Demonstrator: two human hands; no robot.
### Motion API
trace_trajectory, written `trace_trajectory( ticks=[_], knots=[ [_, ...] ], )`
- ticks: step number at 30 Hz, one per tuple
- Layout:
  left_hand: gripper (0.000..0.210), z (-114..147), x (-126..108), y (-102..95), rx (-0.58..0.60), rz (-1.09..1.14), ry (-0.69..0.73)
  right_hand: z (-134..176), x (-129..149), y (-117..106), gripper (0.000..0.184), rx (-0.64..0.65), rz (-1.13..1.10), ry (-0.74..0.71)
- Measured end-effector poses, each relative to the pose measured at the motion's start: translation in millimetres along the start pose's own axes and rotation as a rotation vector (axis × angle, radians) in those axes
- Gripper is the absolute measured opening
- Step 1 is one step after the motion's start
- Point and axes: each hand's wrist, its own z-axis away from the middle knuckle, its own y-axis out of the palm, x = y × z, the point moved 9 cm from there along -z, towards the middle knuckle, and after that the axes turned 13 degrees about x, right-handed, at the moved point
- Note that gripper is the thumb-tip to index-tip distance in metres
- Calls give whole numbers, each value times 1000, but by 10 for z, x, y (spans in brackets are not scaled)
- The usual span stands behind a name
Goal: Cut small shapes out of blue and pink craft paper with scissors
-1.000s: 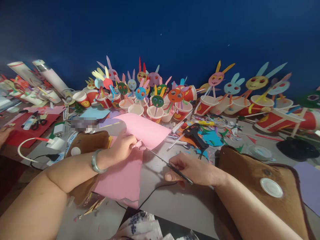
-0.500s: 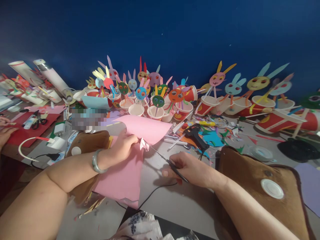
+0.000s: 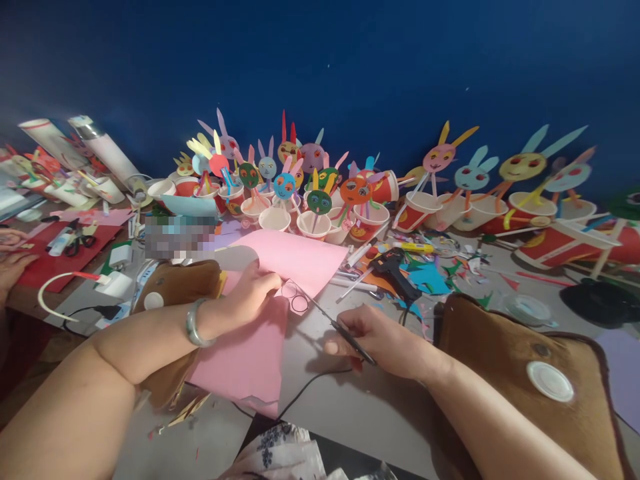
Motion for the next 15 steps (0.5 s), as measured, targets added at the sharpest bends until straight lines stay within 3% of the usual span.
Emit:
trace_trajectory(
  ticks=[7, 15],
  knots=[
    [24, 12, -3, 12, 28, 11, -24, -15, -10, 26, 50, -2, -98, 2],
    [24, 6, 41, 53, 56, -6, -37, -14, -85, -56, 52, -71, -44, 31]
  ],
)
